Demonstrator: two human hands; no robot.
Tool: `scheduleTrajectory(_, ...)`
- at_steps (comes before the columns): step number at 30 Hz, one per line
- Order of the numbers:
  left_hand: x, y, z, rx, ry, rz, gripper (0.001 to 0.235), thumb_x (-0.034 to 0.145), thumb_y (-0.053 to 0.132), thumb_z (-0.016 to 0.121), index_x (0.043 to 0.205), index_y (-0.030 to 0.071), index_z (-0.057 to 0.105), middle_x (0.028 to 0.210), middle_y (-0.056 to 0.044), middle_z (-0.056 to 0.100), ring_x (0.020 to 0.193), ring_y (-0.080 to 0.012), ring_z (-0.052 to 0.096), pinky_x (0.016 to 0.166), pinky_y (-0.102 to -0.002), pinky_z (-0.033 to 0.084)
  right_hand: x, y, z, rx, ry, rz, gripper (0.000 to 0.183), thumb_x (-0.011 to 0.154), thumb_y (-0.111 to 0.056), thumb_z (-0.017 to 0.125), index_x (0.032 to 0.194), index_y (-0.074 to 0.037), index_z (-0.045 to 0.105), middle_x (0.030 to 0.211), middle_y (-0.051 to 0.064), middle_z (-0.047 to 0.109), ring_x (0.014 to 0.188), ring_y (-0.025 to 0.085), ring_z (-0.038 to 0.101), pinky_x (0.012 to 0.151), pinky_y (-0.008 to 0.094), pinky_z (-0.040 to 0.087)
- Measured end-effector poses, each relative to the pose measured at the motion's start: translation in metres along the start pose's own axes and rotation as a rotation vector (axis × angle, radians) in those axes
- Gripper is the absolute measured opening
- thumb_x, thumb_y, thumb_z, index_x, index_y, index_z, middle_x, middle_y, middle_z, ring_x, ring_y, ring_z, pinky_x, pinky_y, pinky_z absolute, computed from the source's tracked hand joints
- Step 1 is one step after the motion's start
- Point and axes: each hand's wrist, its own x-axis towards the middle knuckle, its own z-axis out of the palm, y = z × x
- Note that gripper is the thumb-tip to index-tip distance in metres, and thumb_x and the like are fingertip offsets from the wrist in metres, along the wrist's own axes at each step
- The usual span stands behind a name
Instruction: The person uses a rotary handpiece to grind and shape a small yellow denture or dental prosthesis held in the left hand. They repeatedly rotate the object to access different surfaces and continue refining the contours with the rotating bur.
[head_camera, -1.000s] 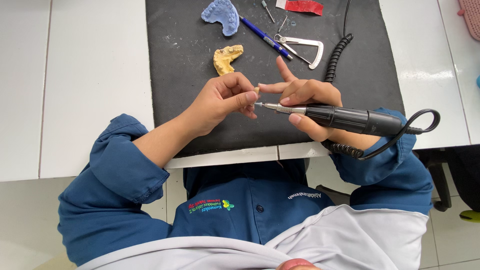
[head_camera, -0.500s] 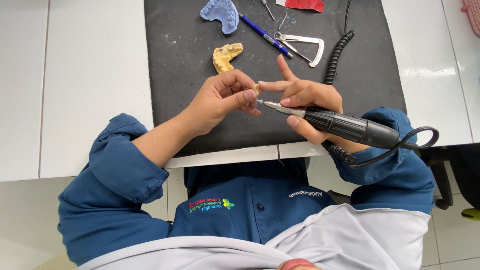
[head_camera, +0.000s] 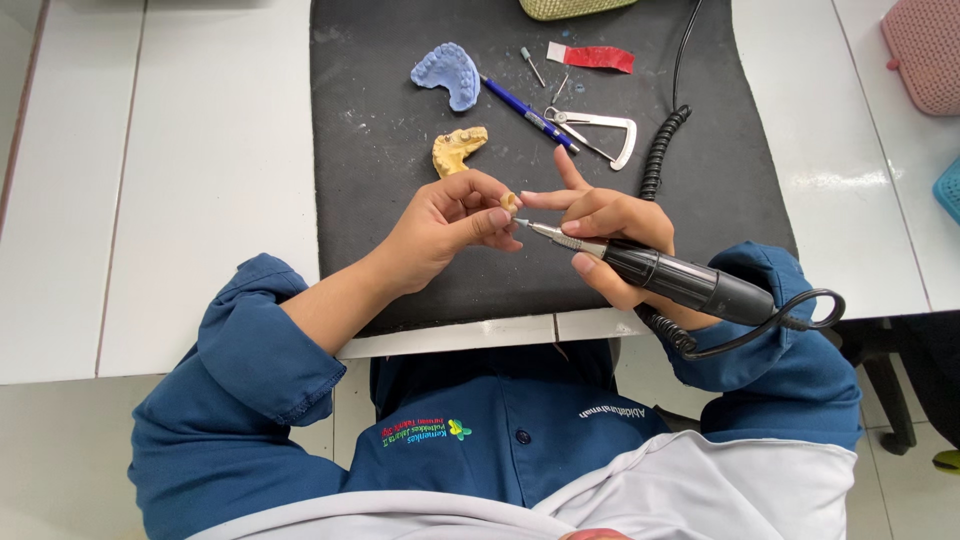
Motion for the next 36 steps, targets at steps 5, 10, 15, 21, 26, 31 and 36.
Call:
scheduleTrajectory(5,0.001,0.001,0.000,0.020,0.008,0.008,0.016,0.100,0.013,0.068,0.114,0.004,0.066,0.104,-0.006,0.069,0.097,-0.0163,0.073,0.092,-0.039,0.066,0.002,0.002,0.001,-0.022,-0.003,-0.018,0.015,0.091,-0.006,0.061,0.105,-0.002,0.060,0.085,0.015,0.063,0.129,0.045,0.064,0.134,0.071,0.008)
scheduleTrajectory(10,0.000,-0.001,-0.002,0.004,0.017,0.015,0.018,0.101,0.014,0.067,0.116,0.006,0.065,0.106,-0.006,0.070,0.100,-0.0156,0.072,0.093,-0.038,0.067,-0.001,0.002,-0.001,-0.053,0.008,-0.023,0.015,0.091,-0.006,0.060,0.106,-0.003,0.059,0.087,0.015,0.066,0.130,0.046,0.064,0.134,0.071,0.009)
scheduleTrajectory(15,0.001,0.000,-0.001,0.011,0.010,0.037,0.019,0.100,0.012,0.069,0.117,0.006,0.066,0.106,-0.006,0.069,0.100,-0.0170,0.072,0.093,-0.039,0.066,0.000,0.004,0.000,-0.044,0.007,-0.047,0.017,0.089,-0.005,0.060,0.106,-0.002,0.060,0.084,0.015,0.063,0.128,0.046,0.064,0.134,0.070,0.008)
scheduleTrajectory(21,-0.001,0.000,-0.001,0.007,0.000,0.058,0.019,0.100,0.010,0.069,0.119,0.006,0.066,0.108,-0.006,0.068,0.103,-0.0158,0.071,0.095,-0.038,0.067,-0.003,0.008,-0.002,-0.068,0.025,-0.057,0.018,0.088,-0.006,0.061,0.106,-0.002,0.061,0.084,0.014,0.063,0.128,0.045,0.065,0.134,0.070,0.009)
scheduleTrajectory(26,-0.001,0.001,0.000,0.037,0.001,0.058,0.020,0.099,0.007,0.068,0.120,0.005,0.065,0.111,-0.007,0.069,0.106,-0.0162,0.071,0.096,-0.038,0.067,-0.002,0.012,-0.003,-0.124,-0.010,-0.114,0.020,0.088,-0.005,0.061,0.108,-0.002,0.059,0.084,0.015,0.063,0.126,0.045,0.064,0.131,0.070,0.004)
scheduleTrajectory(31,-0.002,0.002,0.002,0.062,-0.033,0.093,0.020,0.101,0.005,0.067,0.122,0.005,0.066,0.114,-0.007,0.069,0.109,-0.0161,0.070,0.098,-0.037,0.066,-0.003,0.008,-0.002,-0.180,-0.005,-0.100,0.019,0.088,-0.005,0.060,0.108,-0.003,0.058,0.081,0.012,0.061,0.126,0.044,0.065,0.131,0.071,0.003)
scheduleTrajectory(36,-0.003,0.000,0.001,0.073,-0.024,0.122,0.020,0.102,0.005,0.067,0.122,0.006,0.066,0.117,-0.007,0.068,0.111,-0.0158,0.069,0.098,-0.037,0.066,-0.002,0.008,-0.001,-0.207,-0.010,-0.147,0.017,0.088,-0.005,0.060,0.105,-0.005,0.057,0.081,0.012,0.062,0.125,0.043,0.066,0.130,0.071,0.004)
